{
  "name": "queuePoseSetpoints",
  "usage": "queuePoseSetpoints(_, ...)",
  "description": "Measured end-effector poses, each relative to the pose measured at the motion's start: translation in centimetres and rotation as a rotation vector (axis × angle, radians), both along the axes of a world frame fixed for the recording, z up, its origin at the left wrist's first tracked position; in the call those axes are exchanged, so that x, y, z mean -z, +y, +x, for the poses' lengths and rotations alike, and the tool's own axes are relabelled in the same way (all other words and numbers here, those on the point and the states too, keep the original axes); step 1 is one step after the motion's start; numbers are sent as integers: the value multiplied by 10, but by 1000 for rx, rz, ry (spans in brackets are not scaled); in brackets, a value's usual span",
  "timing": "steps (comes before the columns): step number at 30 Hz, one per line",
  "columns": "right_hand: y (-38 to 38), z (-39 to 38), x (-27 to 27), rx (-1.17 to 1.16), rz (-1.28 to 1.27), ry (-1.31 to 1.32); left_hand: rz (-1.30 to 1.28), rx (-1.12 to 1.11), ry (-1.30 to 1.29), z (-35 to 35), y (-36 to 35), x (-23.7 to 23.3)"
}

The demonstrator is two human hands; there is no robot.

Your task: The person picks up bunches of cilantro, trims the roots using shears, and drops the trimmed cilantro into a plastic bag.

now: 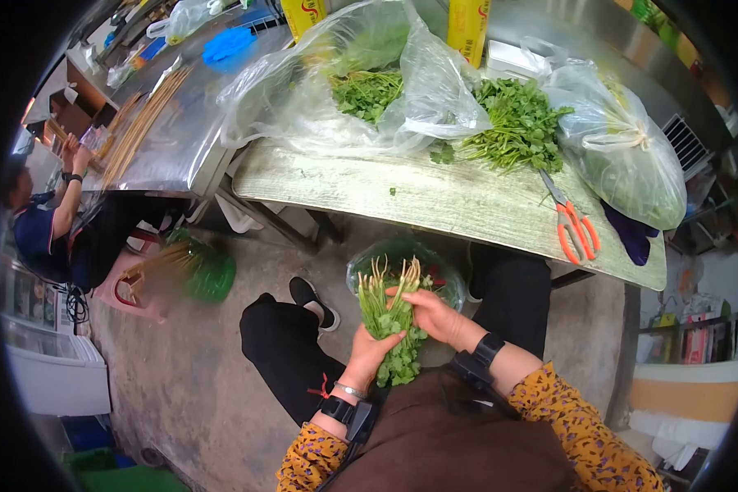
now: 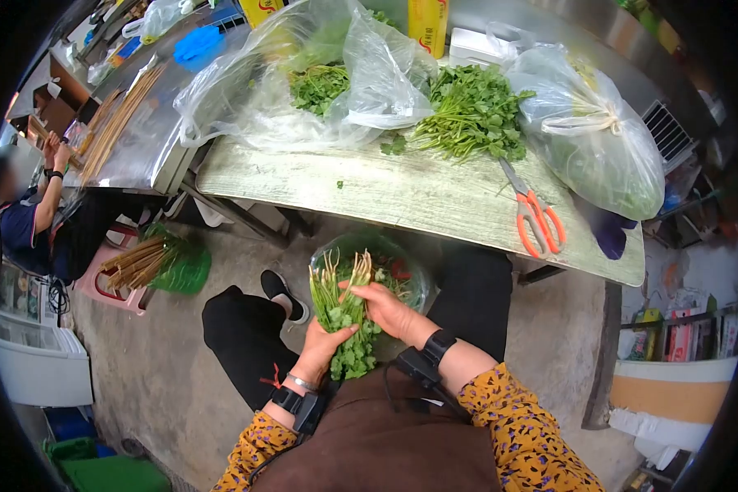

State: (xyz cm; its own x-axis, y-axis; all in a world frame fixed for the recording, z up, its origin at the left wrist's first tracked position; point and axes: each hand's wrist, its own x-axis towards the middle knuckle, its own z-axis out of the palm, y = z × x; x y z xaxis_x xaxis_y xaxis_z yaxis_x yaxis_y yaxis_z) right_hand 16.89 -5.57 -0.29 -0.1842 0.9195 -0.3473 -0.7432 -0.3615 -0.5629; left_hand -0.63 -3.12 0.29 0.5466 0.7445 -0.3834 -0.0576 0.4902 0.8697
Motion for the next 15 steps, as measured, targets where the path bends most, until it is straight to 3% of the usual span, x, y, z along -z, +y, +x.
queuePoseSetpoints(2, -2, -7, -5, 58, -4, -138, 141, 45, 90, -1, -1, 3)
queuePoseSetpoints(4, -2, -6, 7, 143, -77, -247, 119, 36, 21, -2, -1, 1)
queuePoseSetpoints(6, -1, -1, 7, 184, -103, -212, -202, -134, -101, -3, 3, -3)
queuePoseSetpoints(8, -3, 7, -1, 120, -53, -150, -190, -118, -76, -8, 5, 1)
queuePoseSetpoints(11, -2, 6, 13, 88, -96, -358, -235, -131, -43, -10, 10, -3)
queuePoseSetpoints(13, -4, 4, 17, 52, -101, -511, -202, -123, -26, -10, 8, -2)
queuePoseSetpoints(15, -5, 1, 13, 97, -79, -502, -58, -78, 57, -9, 6, 3)
